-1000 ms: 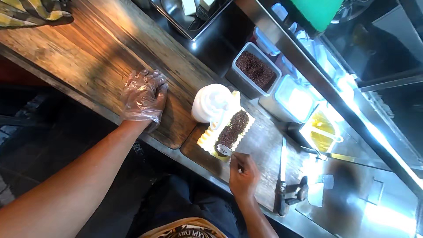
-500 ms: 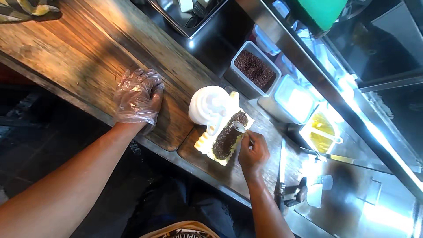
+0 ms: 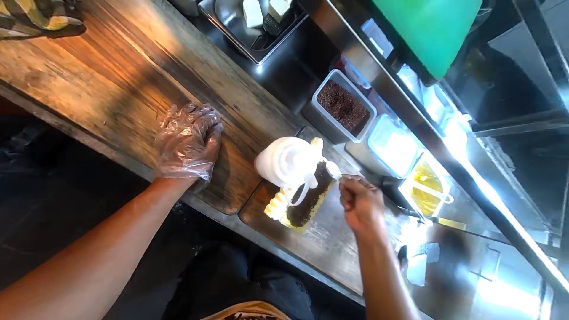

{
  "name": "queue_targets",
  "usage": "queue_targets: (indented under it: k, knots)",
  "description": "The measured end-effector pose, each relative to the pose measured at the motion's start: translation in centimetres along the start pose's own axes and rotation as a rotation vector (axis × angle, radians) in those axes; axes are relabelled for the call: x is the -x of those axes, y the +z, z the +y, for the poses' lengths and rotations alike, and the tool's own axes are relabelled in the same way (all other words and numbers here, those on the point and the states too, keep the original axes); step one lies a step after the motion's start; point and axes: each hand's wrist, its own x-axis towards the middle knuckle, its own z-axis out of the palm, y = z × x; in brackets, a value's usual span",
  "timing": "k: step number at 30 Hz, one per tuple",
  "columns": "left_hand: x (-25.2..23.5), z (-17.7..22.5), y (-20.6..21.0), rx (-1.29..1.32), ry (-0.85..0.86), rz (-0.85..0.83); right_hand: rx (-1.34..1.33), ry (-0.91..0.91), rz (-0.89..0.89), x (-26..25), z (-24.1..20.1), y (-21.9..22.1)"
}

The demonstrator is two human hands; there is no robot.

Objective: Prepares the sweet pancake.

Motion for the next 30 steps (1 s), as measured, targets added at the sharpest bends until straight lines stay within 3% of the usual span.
queue_targets:
  k: [2, 4, 7, 10, 13, 16, 19, 23, 30]
  knots:
    - [0.0, 0.0, 0.0, 0.004, -0.004, -0.008, 0.026, -0.063, 0.007, -2.3, -3.5, -0.1]
    - [0.2, 0.2, -0.1, 0.007, -0.013, -0.034, 0.215, -0.307, 0.068, -5.9, -6.4, 0.6]
    - [0.3, 0.1, 0.1, 0.007, -0.009, -0.023, 0.855, -0.728, 0.133, -12.7, -8.6, 2.0]
    - [0.2, -0.1, 0.2, 0.006, -0.003, -0.015, 1.344, -0.847, 0.173, -14.1, -8.9, 3.5]
    - [0.1, -0.2, 0.3, 0.011, 0.007, -0.002, 1.187, -0.952, 0.129, -10.4, -6.6, 2.2]
    - [0.1, -0.2, 0.3, 0.022, 0.017, 0.002, 1.044, -0.998, -0.234, -9.9, -3.1, 0.3]
    - [0.2, -0.3, 0.3, 0.020, 0.019, 0.009, 1.184, -1.019, -0.420, -11.7, -1.8, 0.6]
    - [0.3, -0.3, 0.4, 0.009, 0.003, 0.007, 1.405, -0.847, -0.475, -12.7, -2.0, 1.7]
    - [0.3, -0.8, 0.8, 0.006, -0.016, 0.004, 1.389, -0.836, -0.497, -14.3, -1.2, 2.0]
